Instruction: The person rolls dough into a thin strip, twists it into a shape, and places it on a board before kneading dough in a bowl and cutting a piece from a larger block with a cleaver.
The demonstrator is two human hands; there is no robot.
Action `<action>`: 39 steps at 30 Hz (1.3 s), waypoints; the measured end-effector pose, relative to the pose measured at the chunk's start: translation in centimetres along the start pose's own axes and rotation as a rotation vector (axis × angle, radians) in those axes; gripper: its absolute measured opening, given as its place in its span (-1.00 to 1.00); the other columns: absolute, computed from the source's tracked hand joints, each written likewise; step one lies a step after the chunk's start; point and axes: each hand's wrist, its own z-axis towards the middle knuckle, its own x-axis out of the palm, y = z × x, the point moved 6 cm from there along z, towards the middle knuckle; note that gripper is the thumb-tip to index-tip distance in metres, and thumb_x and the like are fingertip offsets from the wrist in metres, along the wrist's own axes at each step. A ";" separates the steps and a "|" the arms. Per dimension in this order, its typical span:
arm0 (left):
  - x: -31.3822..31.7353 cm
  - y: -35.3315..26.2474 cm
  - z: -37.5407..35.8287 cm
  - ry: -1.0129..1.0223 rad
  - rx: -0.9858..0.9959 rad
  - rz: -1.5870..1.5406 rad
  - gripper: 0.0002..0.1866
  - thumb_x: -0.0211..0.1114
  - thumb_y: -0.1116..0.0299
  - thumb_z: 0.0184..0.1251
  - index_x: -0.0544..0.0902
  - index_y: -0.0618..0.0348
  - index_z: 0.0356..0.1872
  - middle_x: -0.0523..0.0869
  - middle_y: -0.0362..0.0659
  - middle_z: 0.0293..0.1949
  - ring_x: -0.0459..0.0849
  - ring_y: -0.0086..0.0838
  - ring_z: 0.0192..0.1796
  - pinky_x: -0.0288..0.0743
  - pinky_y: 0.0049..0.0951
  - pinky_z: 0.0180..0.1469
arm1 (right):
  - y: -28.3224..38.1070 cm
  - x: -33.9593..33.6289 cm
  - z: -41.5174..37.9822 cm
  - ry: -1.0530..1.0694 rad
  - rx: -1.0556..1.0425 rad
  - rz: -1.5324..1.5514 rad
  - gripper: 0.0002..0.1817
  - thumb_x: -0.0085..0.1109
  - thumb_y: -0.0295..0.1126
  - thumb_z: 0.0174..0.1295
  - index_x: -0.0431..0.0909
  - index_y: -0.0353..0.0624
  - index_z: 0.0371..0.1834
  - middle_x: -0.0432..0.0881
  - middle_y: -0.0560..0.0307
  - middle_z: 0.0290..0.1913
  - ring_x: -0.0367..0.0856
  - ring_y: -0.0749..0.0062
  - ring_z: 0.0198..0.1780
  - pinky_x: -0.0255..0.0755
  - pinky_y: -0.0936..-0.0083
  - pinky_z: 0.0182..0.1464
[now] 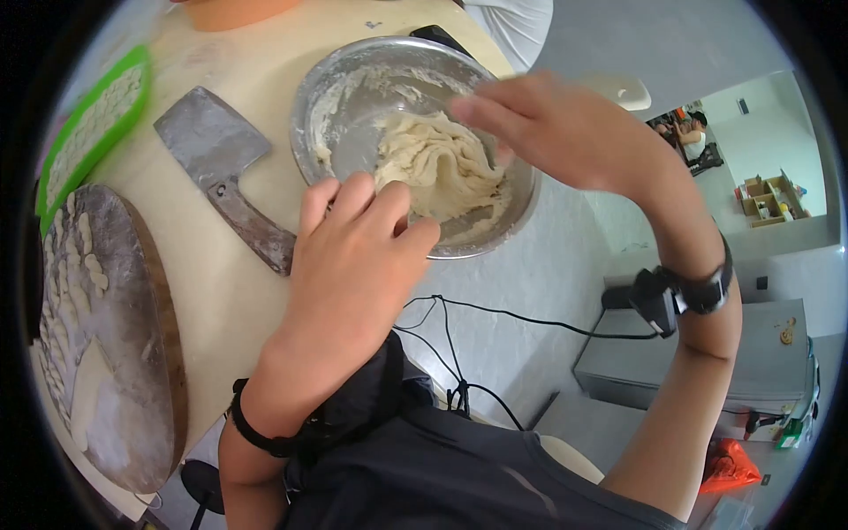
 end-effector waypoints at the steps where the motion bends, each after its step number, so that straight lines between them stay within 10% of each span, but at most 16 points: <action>1: 0.1 -0.2 0.0 0.010 -0.003 0.005 -0.95 0.46 0.42 0.13 0.76 0.04 -0.38 0.55 -0.27 -0.28 0.56 -0.34 -0.03 0.37 -0.20 0.22 | 0.4 0.3 0.9 -0.021 0.008 0.035 -0.54 -0.02 -0.05 0.71 0.56 -0.11 0.41 0.70 -0.21 0.16 0.64 -0.22 0.18 0.51 0.01 0.25; 11: 0.2 -0.4 0.2 0.043 -0.024 0.010 -0.87 0.53 0.38 0.08 0.76 0.03 -0.34 0.52 -0.27 -0.27 0.54 -0.34 -0.06 0.35 -0.19 0.20 | -1.4 9.2 6.7 -0.111 -0.346 -0.156 0.09 0.73 0.00 0.02 0.41 -0.04 0.66 0.31 -0.25 0.68 0.40 -0.22 0.60 0.36 0.08 0.62; 26: -0.3 -0.9 0.9 0.099 -0.032 0.035 -0.77 0.60 0.37 -0.01 0.74 0.02 -0.30 0.55 -0.28 -0.24 0.55 -0.30 -0.04 0.36 -0.21 0.17 | -0.9 7.6 4.9 -0.077 -0.168 0.005 -0.45 0.61 -0.40 -0.03 0.77 -0.21 0.13 0.78 -0.16 -0.04 0.74 -0.14 0.11 0.60 0.00 0.18; 39: 0.8 -0.7 1.9 0.123 0.025 0.093 -0.91 0.44 0.42 0.15 0.73 0.03 -0.32 0.59 -0.31 -0.22 0.57 -0.35 0.00 0.30 -0.14 0.17 | 2.6 1.2 4.4 -0.264 -0.502 -0.066 -0.45 0.51 -0.53 0.04 0.69 -0.19 0.20 0.72 -0.07 0.03 0.68 -0.16 0.16 0.57 0.02 0.21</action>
